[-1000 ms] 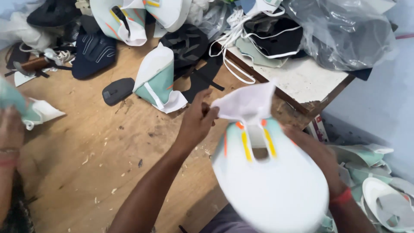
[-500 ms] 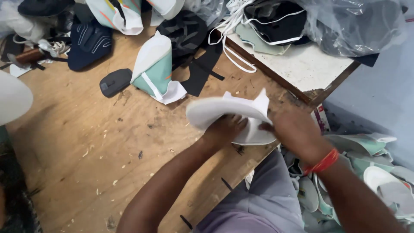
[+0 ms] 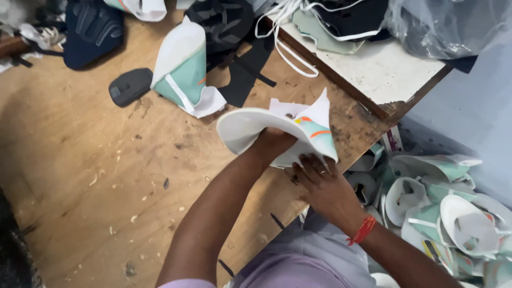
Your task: The person sits at a workbench covered with shoe uppers and, working one upper at a time, turns and shapes each upper by hand, pushing the lining and foam into place and smoothing the toe area. Finished uppers are set on the table and stacked with the pile of completed components.
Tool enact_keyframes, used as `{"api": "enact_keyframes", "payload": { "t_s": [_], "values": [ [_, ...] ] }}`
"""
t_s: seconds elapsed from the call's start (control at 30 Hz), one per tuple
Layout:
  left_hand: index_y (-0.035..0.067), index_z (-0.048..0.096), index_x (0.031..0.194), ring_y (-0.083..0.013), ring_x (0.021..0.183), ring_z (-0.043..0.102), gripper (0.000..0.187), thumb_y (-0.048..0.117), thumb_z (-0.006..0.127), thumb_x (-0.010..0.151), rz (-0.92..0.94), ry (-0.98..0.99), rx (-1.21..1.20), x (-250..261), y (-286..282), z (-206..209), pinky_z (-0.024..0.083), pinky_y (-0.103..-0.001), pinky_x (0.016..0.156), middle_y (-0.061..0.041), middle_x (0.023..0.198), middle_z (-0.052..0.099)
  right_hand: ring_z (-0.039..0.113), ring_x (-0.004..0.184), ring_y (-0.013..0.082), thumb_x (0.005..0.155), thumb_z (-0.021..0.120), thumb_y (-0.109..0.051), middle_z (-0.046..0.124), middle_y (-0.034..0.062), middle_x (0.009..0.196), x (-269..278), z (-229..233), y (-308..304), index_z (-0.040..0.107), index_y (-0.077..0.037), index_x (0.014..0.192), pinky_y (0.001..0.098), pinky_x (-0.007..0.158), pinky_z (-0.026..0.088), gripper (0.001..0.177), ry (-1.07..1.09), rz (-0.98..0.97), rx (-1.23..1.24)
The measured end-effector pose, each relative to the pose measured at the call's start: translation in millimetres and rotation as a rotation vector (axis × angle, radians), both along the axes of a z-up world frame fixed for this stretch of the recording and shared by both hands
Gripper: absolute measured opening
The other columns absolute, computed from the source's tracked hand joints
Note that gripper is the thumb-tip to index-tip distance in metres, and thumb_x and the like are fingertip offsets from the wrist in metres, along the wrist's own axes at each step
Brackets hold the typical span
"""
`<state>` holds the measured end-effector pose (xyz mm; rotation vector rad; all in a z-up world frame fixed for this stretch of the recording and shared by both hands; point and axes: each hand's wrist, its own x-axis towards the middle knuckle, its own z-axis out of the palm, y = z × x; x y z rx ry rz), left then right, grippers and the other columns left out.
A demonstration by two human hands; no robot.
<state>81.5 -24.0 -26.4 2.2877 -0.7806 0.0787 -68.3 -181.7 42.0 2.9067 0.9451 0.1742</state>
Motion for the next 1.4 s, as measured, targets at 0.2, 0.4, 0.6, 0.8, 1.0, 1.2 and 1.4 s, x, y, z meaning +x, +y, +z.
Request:
{"api": "enact_keyframes", "payload": {
  "t_s": [0.2,0.4,0.6,0.8,1.0,1.2,1.4],
  "values": [
    [0.004,0.063,0.134,-0.0432,0.116,0.06,0.046,0.034,0.068,0.099,0.12,-0.413,0.003,38,-23,-132,0.046,-0.06,0.101,-0.027,0.13,0.063,0.044,0.14,0.033,0.09,0.059,-0.047,0.055,0.0107,0.147,-5,-2,0,0.065,-0.02,0.123,0.0605,0.116,0.026,0.043,-0.035,-0.006,0.046],
    [0.005,0.066,0.128,-0.0382,0.104,0.063,0.051,0.022,0.069,0.08,0.02,-0.697,0.259,-22,1,4,0.049,-0.059,0.087,-0.02,0.124,0.066,0.043,0.139,0.0362,0.084,0.064,-0.05,0.051,0.0173,0.147,-9,-8,5,0.063,-0.011,0.133,0.0576,0.117,0.025,0.062,0.046,-0.106,0.181],
    [0.005,0.066,0.128,-0.0335,0.092,0.061,0.05,0.028,0.069,0.083,0.112,-0.581,0.394,-21,-26,-9,0.048,-0.058,0.085,-0.022,0.116,0.065,0.043,0.135,0.0425,0.082,0.066,-0.048,0.053,0.0205,0.142,-5,-13,4,0.064,-0.01,0.132,0.0573,0.111,0.027,0.063,0.053,-0.095,0.268],
    [0.004,0.065,0.123,-0.0376,0.113,0.063,0.049,0.044,0.058,0.095,0.381,-0.288,0.245,-13,-73,-50,0.047,-0.054,0.101,-0.02,0.121,0.066,0.06,0.12,0.0368,0.09,0.06,-0.035,0.064,0.0162,0.129,-7,-23,-4,0.064,-0.007,0.13,0.0534,0.1,0.047,0.049,0.208,-0.244,0.245],
    [0.012,0.064,0.134,-0.0259,0.127,0.067,0.039,0.037,0.046,0.109,1.011,-0.352,-0.498,-59,-96,-67,0.05,-0.041,0.113,-0.009,0.134,0.071,0.063,0.106,0.0431,0.088,0.06,-0.021,0.069,0.0282,0.116,67,-39,49,0.065,0.004,0.124,0.0526,0.093,0.051,0.045,-0.295,-0.044,0.367],
    [-0.002,0.051,0.141,-0.0379,0.128,0.059,0.042,0.023,0.049,0.108,0.084,0.13,-0.674,-77,-4,41,0.046,-0.043,0.106,-0.021,0.134,0.063,0.059,0.121,0.0439,0.099,0.052,-0.022,0.066,0.0262,0.129,119,-56,-53,0.065,0.0,0.126,0.0516,0.106,0.041,0.037,0.078,-0.219,0.384],
    [0.006,0.061,0.132,-0.0343,0.126,0.062,0.033,0.026,0.044,0.111,0.314,0.361,-0.146,-48,-23,42,0.05,-0.041,0.105,-0.016,0.129,0.069,0.06,0.122,0.0415,0.104,0.047,-0.023,0.066,0.0252,0.129,102,-40,-65,0.064,-0.003,0.128,0.0488,0.104,0.044,0.036,0.023,-0.188,0.399]
  ]
}}
